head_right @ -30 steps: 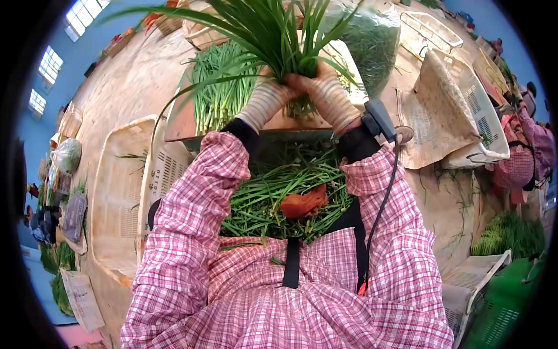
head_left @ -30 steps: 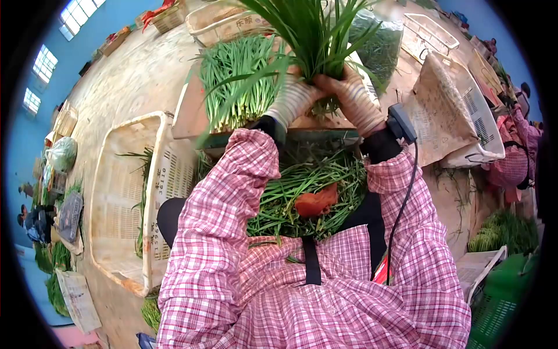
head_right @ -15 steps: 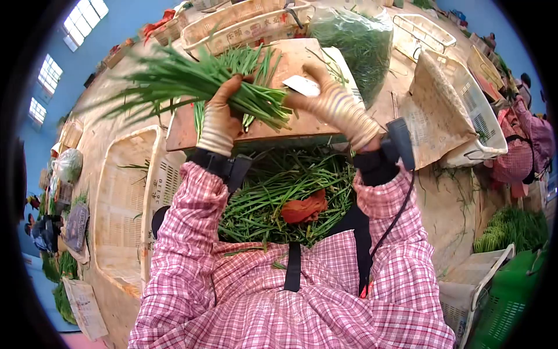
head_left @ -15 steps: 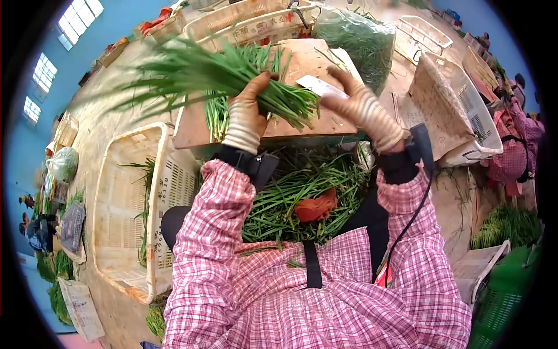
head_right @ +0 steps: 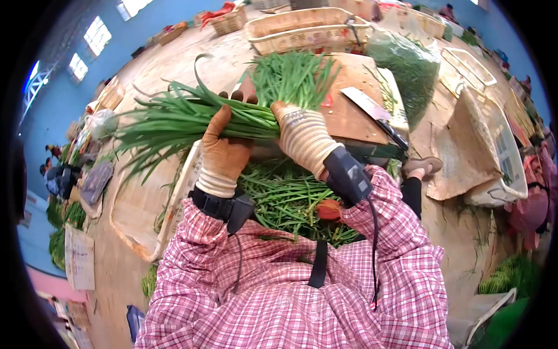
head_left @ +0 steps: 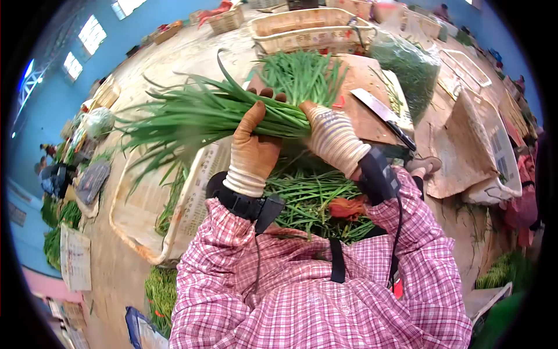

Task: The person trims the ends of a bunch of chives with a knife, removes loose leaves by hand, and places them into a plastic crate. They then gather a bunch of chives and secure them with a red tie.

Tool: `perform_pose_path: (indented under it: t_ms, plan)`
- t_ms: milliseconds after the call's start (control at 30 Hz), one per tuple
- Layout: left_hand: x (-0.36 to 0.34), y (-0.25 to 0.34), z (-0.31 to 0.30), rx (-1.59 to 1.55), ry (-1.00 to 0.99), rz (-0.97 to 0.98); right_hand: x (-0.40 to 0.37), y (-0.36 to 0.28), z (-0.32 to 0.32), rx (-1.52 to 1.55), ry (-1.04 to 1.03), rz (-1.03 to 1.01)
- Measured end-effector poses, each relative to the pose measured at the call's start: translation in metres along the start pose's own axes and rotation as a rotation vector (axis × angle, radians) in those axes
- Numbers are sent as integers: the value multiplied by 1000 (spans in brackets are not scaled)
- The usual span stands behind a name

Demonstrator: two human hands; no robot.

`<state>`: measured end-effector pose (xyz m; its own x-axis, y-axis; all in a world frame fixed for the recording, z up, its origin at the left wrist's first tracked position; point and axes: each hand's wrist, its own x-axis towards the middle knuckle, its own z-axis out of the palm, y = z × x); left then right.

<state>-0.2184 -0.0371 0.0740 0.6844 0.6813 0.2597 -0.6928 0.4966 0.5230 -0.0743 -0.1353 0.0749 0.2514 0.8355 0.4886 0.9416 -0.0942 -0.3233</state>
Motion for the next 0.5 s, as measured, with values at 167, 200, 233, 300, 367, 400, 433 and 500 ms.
perform_pose_path:
  t_ms: [167, 200, 233, 300, 367, 400, 433, 500]
  plan:
    - [-55, 56, -26, 343, -96, -182, 31, -40, -16, -121, 202, -339]
    - [-77, 70, 5, 700, -1, -259, 40, -40, -9, -150, 245, -379]
    - [-98, 87, 17, 1009, -124, -378, 41, -48, -10, -162, 218, -407]
    - [-110, 114, 41, 1416, -733, -775, 43, -60, -17, -200, 164, -464]
    - [-105, 163, 102, 1186, -617, -1095, 40, -69, -9, -170, 272, -590]
    - [-89, 190, 91, 1025, -572, -878, 37, -75, -2, -170, 280, -617]
    - [-79, 201, 82, 1026, -501, -665, 35, -79, 2, -171, 285, -638]
    - [-55, 204, 68, 1201, -377, -226, 29, -83, 12, -264, 294, -689]
